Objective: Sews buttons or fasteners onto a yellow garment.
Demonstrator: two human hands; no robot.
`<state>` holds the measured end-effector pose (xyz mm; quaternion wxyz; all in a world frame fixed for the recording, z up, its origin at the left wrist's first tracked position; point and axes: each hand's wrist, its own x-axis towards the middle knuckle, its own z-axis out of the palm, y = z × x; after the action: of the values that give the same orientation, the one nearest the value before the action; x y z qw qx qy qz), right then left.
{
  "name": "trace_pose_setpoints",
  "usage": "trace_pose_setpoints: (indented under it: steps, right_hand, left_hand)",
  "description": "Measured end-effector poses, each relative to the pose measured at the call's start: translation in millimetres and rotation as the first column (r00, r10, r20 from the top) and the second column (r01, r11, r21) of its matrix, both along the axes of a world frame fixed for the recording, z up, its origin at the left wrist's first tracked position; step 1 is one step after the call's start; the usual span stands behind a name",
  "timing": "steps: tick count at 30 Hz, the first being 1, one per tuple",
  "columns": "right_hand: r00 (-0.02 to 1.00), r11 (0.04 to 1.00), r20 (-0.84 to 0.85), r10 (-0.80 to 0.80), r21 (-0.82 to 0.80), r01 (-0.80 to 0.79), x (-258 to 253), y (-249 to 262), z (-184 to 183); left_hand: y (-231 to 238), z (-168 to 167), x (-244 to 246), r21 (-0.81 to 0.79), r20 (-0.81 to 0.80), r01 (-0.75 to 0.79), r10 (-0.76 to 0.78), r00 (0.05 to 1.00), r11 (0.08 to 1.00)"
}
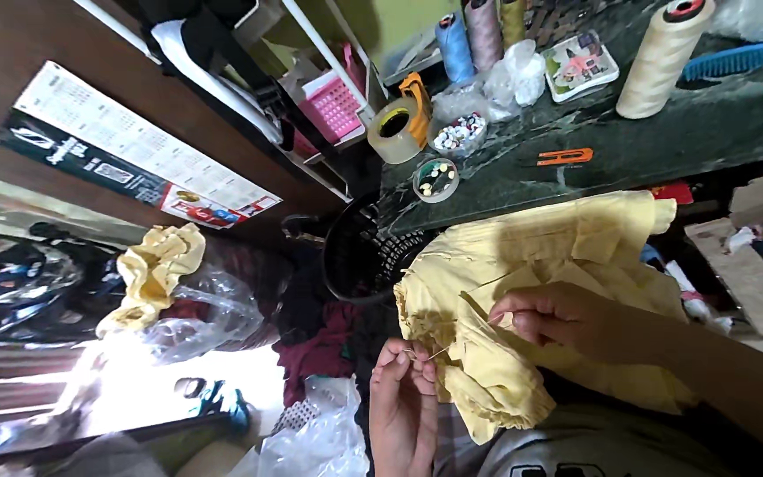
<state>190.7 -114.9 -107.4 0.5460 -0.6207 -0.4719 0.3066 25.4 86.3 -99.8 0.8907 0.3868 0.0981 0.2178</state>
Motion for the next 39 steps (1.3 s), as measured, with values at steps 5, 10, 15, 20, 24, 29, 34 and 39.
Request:
trace_pose_setpoints:
  steps: [5, 10, 15, 20, 24, 29, 34, 39]
  right_hand:
    - [0.951, 0.951, -0.202, -0.233, 0.155, 0.266, -13, 9, -4]
    - [0.806, 0.89, -0.59, -0.045, 0.342, 0.3, -20, 19, -3]
    - [0.782, 0.864, -0.622, 0.048, 0.419, 0.281, -26, 29, -7]
    - [0.87, 0.845, -0.419, -0.259, 0.338, 0.414, -27, 36, -6]
    - [0.944, 0.859, -0.186, -0.271, 0.396, 0.324, -38, 38, -11]
    - [0.991, 0.873, -0.073, -0.115, 0.468, 0.136, -49, 27, -14]
    - [0.968, 0.829, -0.221, 0.123, 0.558, 0.022, -45, 15, -16]
    - [0.942, 0.822, -0.242, 0.231, 0.567, -0.056, -47, 11, -18]
  left_hand:
    - [0, -5, 1, -0.057, -0.033, 0.032, -0.034, 0.999, 0.998]
    - [3, -11, 0, -0.189, -0.051, 0.163, -0.176, 0.983, 0.968]
    - [-4, -15, 0, 0.146, -0.221, -0.009, 0.041, 0.974, 0.989]
    - [-22, -5, -9, 0.883, -0.015, -0.159, 0.366, 0.931, 0.442]
    - [-42, -1, -7, 0.438, -0.305, 0.236, -0.103, 0.947, 0.867]
    - [-31, 8, 13, -0.347, -0.027, 0.227, -0.251, 0.968, 0.91]
    - [-24, 7, 13, -0.401, 0.124, 0.245, -0.213, 0.969, 0.882]
    - [-28, 4, 8, -0.173, 0.081, 0.12, -0.108, 0.991, 0.978]
